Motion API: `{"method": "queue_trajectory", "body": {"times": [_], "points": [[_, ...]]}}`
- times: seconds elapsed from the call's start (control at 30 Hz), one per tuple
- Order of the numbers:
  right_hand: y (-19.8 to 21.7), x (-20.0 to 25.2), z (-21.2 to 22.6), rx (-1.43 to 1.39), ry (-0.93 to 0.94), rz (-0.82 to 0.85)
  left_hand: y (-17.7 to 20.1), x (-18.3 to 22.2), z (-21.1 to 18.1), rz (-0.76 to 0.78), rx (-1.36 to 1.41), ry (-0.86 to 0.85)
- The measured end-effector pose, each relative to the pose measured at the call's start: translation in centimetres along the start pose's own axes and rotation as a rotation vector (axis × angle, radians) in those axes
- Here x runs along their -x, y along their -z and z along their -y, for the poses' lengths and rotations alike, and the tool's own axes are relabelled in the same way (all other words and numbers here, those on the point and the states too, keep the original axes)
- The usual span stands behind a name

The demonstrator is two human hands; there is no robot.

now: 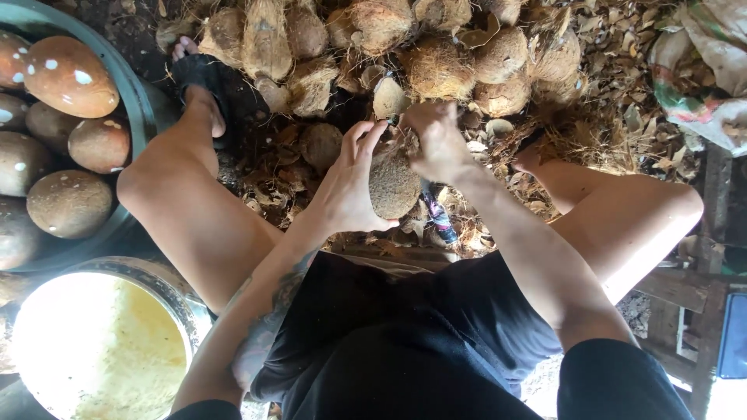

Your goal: A person sits on the floor of a storage area, rapidly peeling the husks off coconuts using their hands and a small tool, then placing the peeled nuts into a large blue basin.

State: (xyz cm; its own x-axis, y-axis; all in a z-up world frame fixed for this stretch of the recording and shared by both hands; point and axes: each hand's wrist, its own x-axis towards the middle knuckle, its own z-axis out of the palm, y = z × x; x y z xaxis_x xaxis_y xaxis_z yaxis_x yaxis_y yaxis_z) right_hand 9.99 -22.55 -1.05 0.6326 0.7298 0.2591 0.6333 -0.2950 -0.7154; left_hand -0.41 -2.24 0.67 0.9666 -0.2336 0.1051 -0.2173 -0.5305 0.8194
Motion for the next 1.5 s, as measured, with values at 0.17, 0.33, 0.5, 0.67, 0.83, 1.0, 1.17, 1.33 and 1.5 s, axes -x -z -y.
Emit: {"method": "queue_trajectory", "body": {"times": [0.17, 0.33, 0.5, 0.67, 0.83, 1.0, 1.17, 1.33, 1.5], "points": [[1.6, 0.3, -0.8, -0.056, -0.635, 0.09, 1.3, 0.8, -0.6, 0.001, 0.01, 0.021], [2.6, -2.3, 4.0, -0.368, -0.134, 0.07, -0.6, 0.3, 2.0, -0.035, -0.039, -0.024], [0.6, -2.4, 2.9, -0.311, 0.104, 0.009, -0.7, 0.5, 1.1, -0.084, -0.011, -0.076], [0.5, -0.4, -2.7, 0.301, -0.686, 0.446, -0.7, 0.8, 0.8, 0.008, -0.02, -0.089], [2.7, -1.5, 0.8, -0.295, -0.924, 0.256, 0.1, 1.1, 1.4, -0.023, -0.035, -0.136], [1.5, -2.2, 2.1, -0.68, -0.714, 0.302, -0.3, 1.1, 2.7, -0.077, -0.067, -0.252], [1.7, -2.5, 2.1, -0.863, -0.474, 0.02, -1.2, 1.8, 3.5, -0.136, -0.071, -0.374], [-0.2, -0.3, -2.0, -1.054, -0.618, -0.241, 0.0, 1.4, 1.5, -0.197, -0.023, -0.349], [1.6, -1.4, 0.4, -0.198, -0.335, -0.027, -0.9, 1.4, 1.6, -0.192, 0.031, -0.338]]}}
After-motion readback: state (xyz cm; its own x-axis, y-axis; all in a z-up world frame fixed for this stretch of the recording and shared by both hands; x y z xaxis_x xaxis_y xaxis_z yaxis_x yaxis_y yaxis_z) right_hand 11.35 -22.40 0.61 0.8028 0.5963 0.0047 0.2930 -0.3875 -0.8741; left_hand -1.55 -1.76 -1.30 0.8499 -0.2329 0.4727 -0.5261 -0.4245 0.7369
